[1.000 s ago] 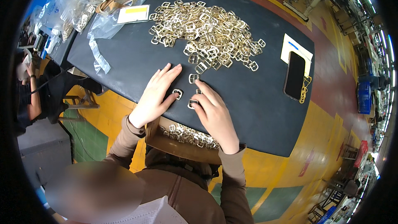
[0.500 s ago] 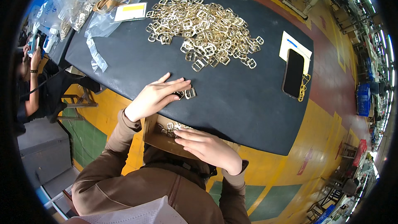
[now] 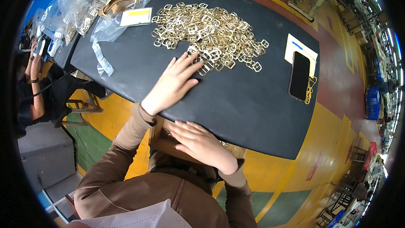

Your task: The person repeatedly picks up small metal buckles from a pile on the table and places them into a cardboard box. The hands move individual buckles one at a time from the table surface into the box below.

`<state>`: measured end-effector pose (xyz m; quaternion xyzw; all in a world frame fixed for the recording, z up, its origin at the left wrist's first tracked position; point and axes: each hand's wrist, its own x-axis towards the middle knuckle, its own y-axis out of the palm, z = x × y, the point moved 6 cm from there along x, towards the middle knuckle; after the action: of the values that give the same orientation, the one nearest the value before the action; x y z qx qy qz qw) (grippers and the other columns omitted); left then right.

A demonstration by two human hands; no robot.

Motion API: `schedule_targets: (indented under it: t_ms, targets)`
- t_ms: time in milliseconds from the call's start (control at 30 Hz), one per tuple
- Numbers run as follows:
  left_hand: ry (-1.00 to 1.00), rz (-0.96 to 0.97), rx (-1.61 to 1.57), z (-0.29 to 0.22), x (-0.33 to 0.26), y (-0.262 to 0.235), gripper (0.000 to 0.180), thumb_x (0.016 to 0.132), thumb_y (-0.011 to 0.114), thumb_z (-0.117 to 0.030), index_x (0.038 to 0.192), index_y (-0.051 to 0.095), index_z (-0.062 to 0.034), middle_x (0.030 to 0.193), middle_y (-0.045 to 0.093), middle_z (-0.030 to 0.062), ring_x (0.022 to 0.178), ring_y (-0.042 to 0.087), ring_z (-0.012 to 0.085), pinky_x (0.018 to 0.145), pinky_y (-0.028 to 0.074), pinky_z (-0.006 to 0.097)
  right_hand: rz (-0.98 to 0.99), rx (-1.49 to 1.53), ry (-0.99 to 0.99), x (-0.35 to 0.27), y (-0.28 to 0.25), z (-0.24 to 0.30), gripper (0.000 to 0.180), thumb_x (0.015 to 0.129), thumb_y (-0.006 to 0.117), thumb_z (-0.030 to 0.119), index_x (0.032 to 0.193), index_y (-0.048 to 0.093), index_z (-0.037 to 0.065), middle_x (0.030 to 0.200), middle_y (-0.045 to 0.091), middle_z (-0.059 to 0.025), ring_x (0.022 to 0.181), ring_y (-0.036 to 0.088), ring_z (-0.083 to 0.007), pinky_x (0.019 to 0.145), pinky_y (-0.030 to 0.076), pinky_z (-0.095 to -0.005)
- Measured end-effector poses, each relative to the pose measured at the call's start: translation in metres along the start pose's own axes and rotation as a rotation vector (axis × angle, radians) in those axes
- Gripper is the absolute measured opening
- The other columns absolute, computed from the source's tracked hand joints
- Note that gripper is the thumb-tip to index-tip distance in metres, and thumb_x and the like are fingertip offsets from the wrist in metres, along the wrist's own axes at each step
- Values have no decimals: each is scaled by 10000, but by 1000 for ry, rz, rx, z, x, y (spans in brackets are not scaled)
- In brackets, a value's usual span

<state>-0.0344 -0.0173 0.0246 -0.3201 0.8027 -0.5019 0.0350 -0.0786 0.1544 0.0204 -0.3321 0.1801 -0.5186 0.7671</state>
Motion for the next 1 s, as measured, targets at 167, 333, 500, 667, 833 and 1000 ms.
schedule_targets:
  t_ms: [167,333,500,667,833,1000]
  targets:
    - [-51,-8,100,-25,-22,17,564,1023,663,-273,1548,523,-120,1652,418,156,1534,388,357,1254,282,583,-163,166,74,-34,-45,-5,358,981,733,147,1315,716,20,1402,681,-129,1329,625,-308,1165,465,-442]
    - [-103,99,-276,-28,-47,3,569,1015,646,-145,1565,504,-97,1686,375,165,1571,334,374,1269,243,584,-597,99,254,-8,-82,-43,365,1013,683,122,1349,670,-19,1444,637,-189,1373,583,-350,1178,443,-460]
    - [-90,-115,-305,1,-23,-27,412,1054,605,-167,1455,596,-77,1587,501,180,1533,389,397,1270,287,529,-406,-253,172,47,-50,-50,476,1053,632,282,1425,608,-14,1504,583,-201,1441,513,-345,1199,409,-476]
    - [26,-105,10,10,22,-2,501,1040,641,-254,1513,540,-124,1638,425,173,1512,366,477,1245,317,558,-184,-151,-11,18,-16,-19,467,1042,642,318,1385,640,1,1503,594,-163,1439,520,-315,1197,422,-457]
    - [54,-15,159,-10,6,18,528,1012,673,-270,1503,556,-116,1624,434,148,1513,372,440,1241,325,561,-60,149,39,-38,-20,3,426,977,734,191,1360,680,11,1455,639,-145,1385,575,-328,1154,472,-464]
    - [53,58,72,-29,-28,12,523,995,688,-256,1490,575,-130,1580,495,89,1517,390,363,1246,313,562,-254,103,182,-53,-66,-5,401,914,744,46,1314,720,24,1421,665,-152,1327,627,-344,1130,496,-441]
